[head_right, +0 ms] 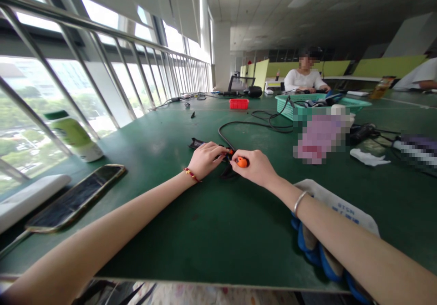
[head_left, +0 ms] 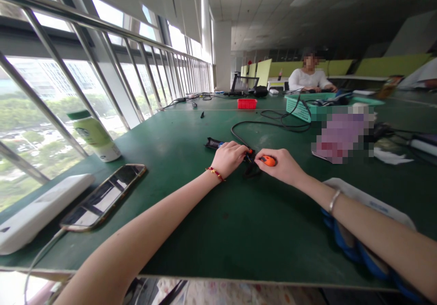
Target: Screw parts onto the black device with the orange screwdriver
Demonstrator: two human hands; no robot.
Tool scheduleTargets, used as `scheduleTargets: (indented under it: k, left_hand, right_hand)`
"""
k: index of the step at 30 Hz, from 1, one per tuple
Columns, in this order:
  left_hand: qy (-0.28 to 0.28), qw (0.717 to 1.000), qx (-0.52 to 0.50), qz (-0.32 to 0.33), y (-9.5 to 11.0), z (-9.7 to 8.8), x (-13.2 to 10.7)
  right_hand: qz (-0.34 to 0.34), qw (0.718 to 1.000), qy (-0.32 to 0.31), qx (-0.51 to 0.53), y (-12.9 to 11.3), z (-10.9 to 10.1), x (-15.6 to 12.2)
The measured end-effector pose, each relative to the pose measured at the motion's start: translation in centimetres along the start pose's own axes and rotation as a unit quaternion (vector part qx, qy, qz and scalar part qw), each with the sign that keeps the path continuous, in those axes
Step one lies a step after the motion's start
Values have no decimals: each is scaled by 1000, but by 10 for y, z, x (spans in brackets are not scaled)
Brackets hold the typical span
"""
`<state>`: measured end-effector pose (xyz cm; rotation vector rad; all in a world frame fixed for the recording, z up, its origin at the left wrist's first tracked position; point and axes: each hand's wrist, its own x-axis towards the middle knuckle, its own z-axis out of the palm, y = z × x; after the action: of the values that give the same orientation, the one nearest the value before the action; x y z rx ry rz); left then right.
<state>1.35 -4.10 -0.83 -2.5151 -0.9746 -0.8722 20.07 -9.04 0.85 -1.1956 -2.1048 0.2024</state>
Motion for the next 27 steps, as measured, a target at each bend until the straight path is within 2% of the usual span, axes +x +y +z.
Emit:
scheduleTargets:
  k: [4,7,9,11,14,18,22,27]
  left_hand:
    - [7,1000,16,-24,-13,-10,-2]
    - [-11,998,38,-56,-34,-16,-7]
    - [-41,997,42,-55,-49,-15,-11]
    - [-75,995,42,-57,-59,-12,-15]
    - [-113,991,39,-68,-65,-6,-18]
    - [-114,989,59,-78,-63,-5,-18]
    - [-104,986,90,-95,-58,-7,-18]
    - [-99,982,100,-129,-51,-8,-18]
  right_hand:
    - [-6,999,35,-33,-2,-5,-1]
    - [15,991,126,-45,-5,-15,-1]
    - [19,981,192,-9,-6,-22,-1]
    - [16,973,224,57,-5,-27,0]
    - [25,964,222,144,-1,-29,1]
    - [47,961,184,202,-1,-23,1]
    - [48,963,155,215,-7,-21,-2]
    - [26,970,156,185,-9,-21,-4]
